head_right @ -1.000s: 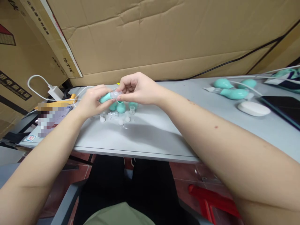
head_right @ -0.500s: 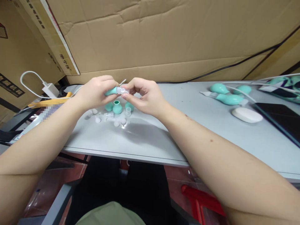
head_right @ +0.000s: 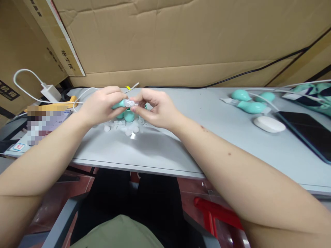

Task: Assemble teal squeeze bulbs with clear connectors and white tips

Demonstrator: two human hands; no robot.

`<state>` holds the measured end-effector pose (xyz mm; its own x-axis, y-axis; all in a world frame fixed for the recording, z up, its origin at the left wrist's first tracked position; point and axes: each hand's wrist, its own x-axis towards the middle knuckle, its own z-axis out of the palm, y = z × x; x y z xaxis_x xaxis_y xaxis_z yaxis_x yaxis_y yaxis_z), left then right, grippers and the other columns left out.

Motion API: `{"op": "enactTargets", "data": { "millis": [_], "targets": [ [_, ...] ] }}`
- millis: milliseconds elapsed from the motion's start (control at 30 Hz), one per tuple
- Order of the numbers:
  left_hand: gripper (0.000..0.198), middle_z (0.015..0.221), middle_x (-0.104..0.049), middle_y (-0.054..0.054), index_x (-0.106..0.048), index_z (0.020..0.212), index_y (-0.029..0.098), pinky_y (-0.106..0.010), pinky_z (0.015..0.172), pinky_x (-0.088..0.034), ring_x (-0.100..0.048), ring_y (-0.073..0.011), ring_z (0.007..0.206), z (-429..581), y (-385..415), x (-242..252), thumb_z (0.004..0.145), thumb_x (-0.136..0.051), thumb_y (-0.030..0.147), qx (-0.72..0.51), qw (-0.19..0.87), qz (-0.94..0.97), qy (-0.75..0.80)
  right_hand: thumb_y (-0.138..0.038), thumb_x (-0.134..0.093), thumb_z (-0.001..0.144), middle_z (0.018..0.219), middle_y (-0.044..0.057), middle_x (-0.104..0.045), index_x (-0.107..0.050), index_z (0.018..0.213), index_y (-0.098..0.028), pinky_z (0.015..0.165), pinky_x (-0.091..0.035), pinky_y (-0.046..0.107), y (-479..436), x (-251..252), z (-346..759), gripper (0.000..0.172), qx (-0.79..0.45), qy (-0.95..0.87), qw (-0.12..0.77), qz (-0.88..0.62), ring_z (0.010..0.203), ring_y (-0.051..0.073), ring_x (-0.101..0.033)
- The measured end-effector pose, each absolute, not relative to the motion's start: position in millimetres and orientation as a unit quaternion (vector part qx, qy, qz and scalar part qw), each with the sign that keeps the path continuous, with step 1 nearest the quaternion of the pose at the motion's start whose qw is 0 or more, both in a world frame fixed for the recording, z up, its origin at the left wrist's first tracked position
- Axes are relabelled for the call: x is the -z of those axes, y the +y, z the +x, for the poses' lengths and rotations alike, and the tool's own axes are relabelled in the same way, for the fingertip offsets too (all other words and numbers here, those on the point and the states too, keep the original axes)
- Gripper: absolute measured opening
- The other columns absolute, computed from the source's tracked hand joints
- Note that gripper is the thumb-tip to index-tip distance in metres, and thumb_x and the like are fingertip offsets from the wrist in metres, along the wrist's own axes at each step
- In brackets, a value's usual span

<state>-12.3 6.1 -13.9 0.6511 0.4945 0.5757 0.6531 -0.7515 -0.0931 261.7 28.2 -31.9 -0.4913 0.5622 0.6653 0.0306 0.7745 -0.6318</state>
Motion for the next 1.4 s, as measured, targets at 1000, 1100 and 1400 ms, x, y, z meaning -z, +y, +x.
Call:
{"op": "enactTargets", "data": {
  "millis": [1000,1100,1400],
  "targets": [
    [0.016,0.109,-0.084,-0.012,-0.082,0.119,0.019,-0.040,0.085,-0.059,-0.082,-0.0312,0.106,-19.7,9.4,18.7,0.112,-0.068,0.019,0.228,0.172,-0.911,-0.296,-0.037,-0.091,0.106,0.088,0.002,-0.082,-0.082,0.097,-0.030,0.077,-0.062,0.041,25.1,28.6,267.5,0.015,-0.222,-0.867,0.425,-0.137,0.079,0.023,-0.071],
    [0.017,0.111,-0.085,-0.013,-0.083,0.120,0.017,-0.040,0.085,-0.060,-0.083,-0.0317,0.105,-20.1,8.9,19.2,0.112,-0.068,0.019,0.221,0.190,-0.914,-0.282,-0.033,-0.091,0.106,0.089,0.002,-0.083,-0.081,0.097,-0.029,0.077,-0.062,0.040,24.5,26.5,268.4,0.013,-0.221,-0.875,0.409,-0.137,0.076,0.022,-0.069],
    [0.017,0.105,-0.084,-0.010,-0.083,0.119,0.017,-0.038,0.082,-0.060,-0.084,-0.0287,0.101,-16.1,4.7,17.6,0.115,-0.067,0.016,0.225,0.240,-0.906,-0.268,-0.021,-0.083,0.108,0.091,0.000,-0.083,-0.080,0.103,-0.027,0.076,-0.059,0.035,25.2,27.2,270.1,0.009,-0.162,-0.888,0.419,-0.098,0.078,0.019,-0.072]
  ]
}}
